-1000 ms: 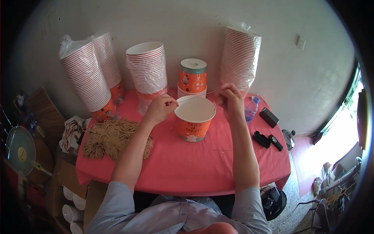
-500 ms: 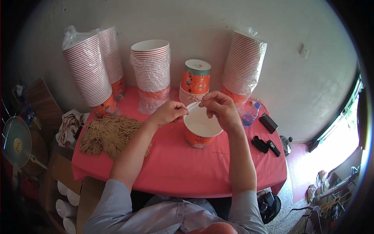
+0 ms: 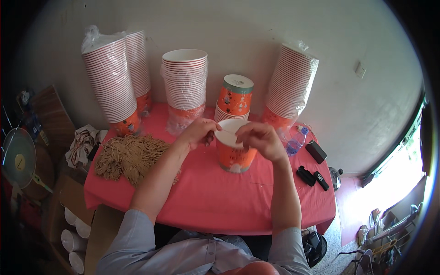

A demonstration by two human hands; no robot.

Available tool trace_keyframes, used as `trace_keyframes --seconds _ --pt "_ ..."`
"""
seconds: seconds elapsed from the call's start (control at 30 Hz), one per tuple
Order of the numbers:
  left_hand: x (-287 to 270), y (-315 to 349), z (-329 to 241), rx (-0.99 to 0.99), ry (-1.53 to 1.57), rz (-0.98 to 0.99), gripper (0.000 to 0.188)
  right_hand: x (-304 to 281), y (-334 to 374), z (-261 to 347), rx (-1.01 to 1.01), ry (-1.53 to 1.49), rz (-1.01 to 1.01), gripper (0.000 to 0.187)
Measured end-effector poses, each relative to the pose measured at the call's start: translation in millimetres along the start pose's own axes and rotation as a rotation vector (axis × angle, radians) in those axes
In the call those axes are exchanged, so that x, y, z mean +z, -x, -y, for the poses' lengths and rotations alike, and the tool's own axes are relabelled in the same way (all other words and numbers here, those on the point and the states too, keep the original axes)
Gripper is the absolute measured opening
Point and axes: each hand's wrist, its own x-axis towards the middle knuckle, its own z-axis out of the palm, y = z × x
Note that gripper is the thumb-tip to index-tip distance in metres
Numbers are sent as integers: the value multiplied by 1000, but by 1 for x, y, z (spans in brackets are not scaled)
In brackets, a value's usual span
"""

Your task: Threading strings through the rims of large paper cups for packaging or assembly.

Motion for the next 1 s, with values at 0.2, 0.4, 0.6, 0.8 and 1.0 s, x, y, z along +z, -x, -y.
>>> trace_keyframes --seconds 0.2,0.4,0.6,0.8,1.0 --pt "-32 -5 0 74 63 -47 18 33 -2 10 -67 718 18 27" --pt "-27 -5 4 242 -424 -2 34 22 -9 -26 19 984 35 17" --pt "-27 -7 11 542 -921 -176 35 20 -10 -30 -69 958 43 20" --pt "-25 -6 11 610 -980 -177 29 16 -12 -29 80 845 59 21" --pt "-18 -3 7 586 -1006 -158 20 41 -11 -33 74 1214 139 23"
